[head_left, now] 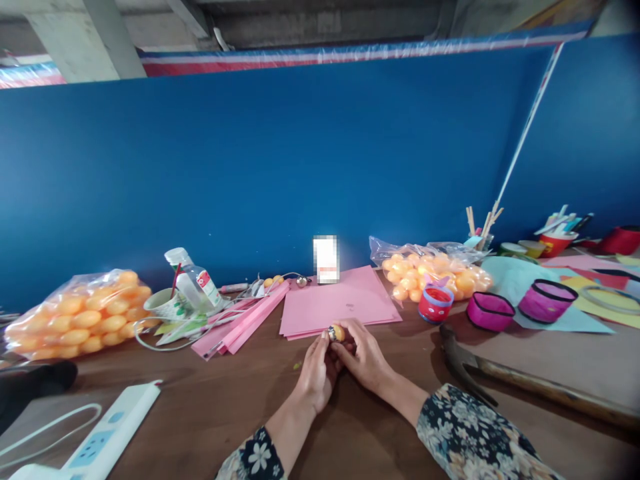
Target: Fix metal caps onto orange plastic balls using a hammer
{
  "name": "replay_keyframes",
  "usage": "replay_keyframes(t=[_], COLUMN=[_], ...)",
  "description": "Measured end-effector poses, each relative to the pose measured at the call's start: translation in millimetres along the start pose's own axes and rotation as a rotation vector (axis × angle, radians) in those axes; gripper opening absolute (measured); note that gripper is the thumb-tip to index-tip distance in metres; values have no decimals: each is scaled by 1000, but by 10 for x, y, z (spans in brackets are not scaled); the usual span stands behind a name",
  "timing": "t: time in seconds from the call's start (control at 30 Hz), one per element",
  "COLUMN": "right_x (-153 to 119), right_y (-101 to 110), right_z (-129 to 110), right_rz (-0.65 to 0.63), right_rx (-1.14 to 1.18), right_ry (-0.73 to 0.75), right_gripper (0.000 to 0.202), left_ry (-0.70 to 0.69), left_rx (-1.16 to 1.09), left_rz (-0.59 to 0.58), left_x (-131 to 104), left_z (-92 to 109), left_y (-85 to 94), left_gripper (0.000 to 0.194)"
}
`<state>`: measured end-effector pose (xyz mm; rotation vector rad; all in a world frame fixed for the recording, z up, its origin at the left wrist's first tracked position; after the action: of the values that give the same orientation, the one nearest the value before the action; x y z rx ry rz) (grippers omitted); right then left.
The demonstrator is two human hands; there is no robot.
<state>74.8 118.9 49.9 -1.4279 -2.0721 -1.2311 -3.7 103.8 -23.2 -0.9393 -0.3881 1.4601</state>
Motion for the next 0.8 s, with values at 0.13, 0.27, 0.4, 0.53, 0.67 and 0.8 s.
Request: replay_keyframes(t=[0.13, 0.27, 0.4, 0.53, 0.67, 0.8], right_x=[-6, -2, -5, -17, -21, -17], right_y=[-6, -19, -14, -14, -13, -4], right_z=[8, -12, -38, -52, -63, -52], right_rz=[1, -5, -6, -19, -23, -3], right_rx=[2, 11, 1, 0, 9, 5], right_ry=[-5, 21, 53, 67, 74, 67], right_gripper=[31, 32, 34, 37, 40, 39], left_ry=[-5, -15, -14, -17, -9, -12], left_rx=[-10, -16, -16, -1, -12, -25], left_rz=[1, 3, -21, -41, -50, -44], left_x=[14, 27, 26, 21, 27, 29], left_z=[11, 22, 21, 27, 22, 19], left_y=[13, 32, 16, -13, -22, -13], left_gripper=[20, 25, 28, 27, 23, 19])
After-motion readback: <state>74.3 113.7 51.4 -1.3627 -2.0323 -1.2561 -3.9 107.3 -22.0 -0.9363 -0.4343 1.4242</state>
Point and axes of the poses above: each hand's wrist, its own x-axis towards the middle knuckle, its own y-axis out of the back of the hand, z = x × y, the point moved 10 cm from there along x, towards the middle knuckle, and after that the axes turned 14 degrees about y, right-handed, at the moved point
